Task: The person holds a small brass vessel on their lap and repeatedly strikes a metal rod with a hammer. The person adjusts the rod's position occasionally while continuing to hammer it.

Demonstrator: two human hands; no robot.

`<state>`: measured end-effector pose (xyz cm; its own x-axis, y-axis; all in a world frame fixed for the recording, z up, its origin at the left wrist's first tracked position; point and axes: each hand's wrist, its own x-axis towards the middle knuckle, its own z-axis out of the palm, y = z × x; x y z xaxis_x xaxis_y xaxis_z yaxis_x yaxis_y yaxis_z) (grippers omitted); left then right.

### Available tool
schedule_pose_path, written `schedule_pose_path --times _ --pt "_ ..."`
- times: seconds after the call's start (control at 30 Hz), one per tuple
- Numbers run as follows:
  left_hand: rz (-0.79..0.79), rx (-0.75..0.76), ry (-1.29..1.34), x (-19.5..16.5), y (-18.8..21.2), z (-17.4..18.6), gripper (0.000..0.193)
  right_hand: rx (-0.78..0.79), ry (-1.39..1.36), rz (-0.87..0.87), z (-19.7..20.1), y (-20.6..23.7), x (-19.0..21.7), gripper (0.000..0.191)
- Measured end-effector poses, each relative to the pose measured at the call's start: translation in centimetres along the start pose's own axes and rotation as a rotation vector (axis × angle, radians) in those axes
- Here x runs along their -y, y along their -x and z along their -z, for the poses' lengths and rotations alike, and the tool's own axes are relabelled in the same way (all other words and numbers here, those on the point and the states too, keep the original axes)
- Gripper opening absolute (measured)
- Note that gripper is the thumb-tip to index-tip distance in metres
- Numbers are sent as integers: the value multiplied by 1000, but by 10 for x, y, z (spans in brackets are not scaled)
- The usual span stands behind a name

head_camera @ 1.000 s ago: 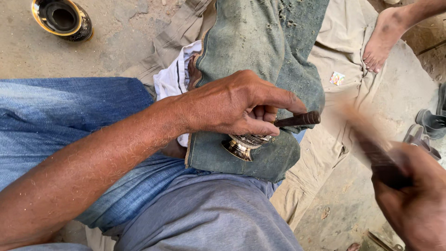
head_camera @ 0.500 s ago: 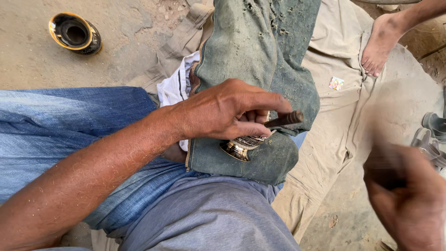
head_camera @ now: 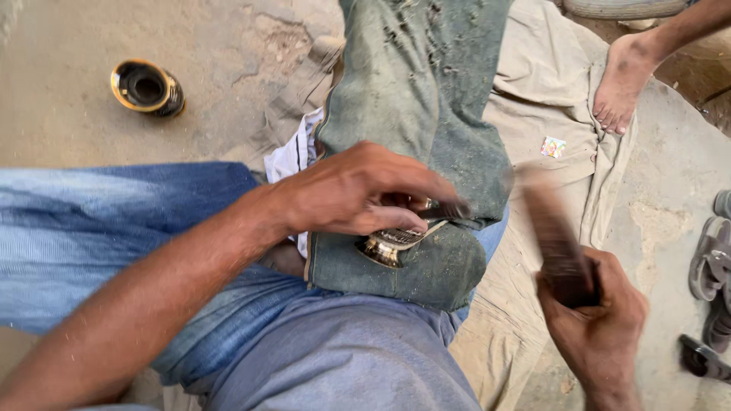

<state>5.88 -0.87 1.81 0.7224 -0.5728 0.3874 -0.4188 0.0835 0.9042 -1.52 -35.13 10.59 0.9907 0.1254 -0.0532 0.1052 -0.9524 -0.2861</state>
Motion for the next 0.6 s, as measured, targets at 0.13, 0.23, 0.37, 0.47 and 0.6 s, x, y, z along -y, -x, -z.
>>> schedule_pose_path --times 0.13,0.23,0.37,0.47,0.6 --pt "191 -337 5 -12 10 -16 46 -190 -948 36 -33 10 13 39" --pt "363 -391 -78 -19 14 -28 47 -190 -1171 110 -76 -2 28 53" --pt "530 -410 -144 -22 12 -34 34 84 -1134 -172 -85 -32 17 44" --pt "546 -456 -184 -27 10 -35 34 -51 -1033 -36 -50 -48 -2 37" --pt "567 -465 -262 -40 10 -41 38 9 -875 -18 -13 -80 -5 48"
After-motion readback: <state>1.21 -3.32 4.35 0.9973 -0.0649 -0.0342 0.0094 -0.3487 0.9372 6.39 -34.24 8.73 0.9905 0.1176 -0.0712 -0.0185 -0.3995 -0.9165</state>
